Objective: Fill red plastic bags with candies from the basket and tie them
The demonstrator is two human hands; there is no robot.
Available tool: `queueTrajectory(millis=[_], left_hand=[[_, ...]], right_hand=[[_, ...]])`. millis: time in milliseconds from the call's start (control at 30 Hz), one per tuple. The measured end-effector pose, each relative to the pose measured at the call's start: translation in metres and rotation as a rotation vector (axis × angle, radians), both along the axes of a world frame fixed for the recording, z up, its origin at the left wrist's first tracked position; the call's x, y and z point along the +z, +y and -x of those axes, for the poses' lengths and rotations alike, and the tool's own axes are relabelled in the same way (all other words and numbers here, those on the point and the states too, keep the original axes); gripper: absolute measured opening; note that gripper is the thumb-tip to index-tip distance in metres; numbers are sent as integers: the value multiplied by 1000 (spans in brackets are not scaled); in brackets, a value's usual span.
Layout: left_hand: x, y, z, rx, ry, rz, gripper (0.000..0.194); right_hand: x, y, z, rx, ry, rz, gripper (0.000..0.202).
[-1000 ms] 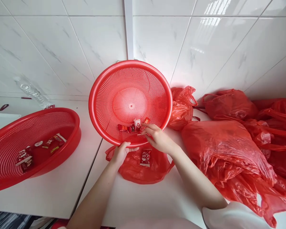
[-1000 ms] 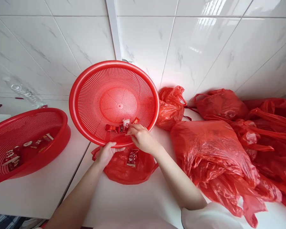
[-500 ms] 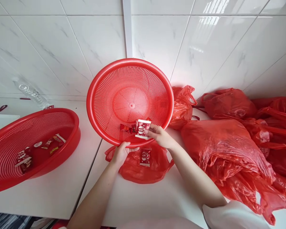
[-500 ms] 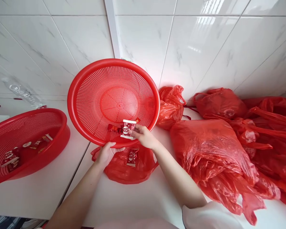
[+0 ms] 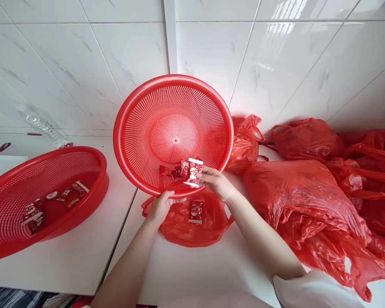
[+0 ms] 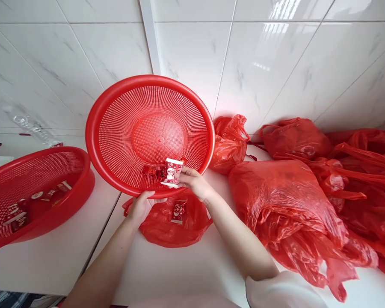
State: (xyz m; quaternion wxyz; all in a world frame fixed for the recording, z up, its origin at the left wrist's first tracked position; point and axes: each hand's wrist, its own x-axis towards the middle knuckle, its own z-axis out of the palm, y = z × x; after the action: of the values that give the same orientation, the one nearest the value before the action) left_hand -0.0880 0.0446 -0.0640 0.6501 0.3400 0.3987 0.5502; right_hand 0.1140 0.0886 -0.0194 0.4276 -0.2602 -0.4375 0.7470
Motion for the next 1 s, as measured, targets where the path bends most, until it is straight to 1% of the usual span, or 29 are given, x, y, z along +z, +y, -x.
queueTrajectory(millis=[67,133,267,433,533,600,667,767,833,900,1000], left_hand=[[-2,1,0,-13,-3,-2,25],[-3,1,0,-14,-5,-4,26],[-4,0,-1,-26,0,0,27],[-3,-1,-2,-33,2,1,26],[-3,0,-2,-25,5,16,27],[-3,0,-2,-20,0,28,27],[-3,0,-2,-9,-14,35,27],[-1,1,-3,1,-34,30,26],[0,1,-4,7,-37,36,24],[2,2,-4,20,-26,54,24],[3,3,-4,51,-22,50,25]], right_hand=[[3,0,-1,28,153,110,21],[5,0,-3,34,231,139,28],[7,-2,-8,43,148,88,41],[10,-4,-12,82,169,123,55],[11,-3,-11,69,154,131,60],[10,-1,-10,53,151,132,60],[7,2,-10,68,164,135,55],[3,4,-9,166,160,133,45],[1,2,-7,201,73,92,38],[1,-1,-5,162,-74,-5,37],[1,-7,-2,54,-315,-283,40]])
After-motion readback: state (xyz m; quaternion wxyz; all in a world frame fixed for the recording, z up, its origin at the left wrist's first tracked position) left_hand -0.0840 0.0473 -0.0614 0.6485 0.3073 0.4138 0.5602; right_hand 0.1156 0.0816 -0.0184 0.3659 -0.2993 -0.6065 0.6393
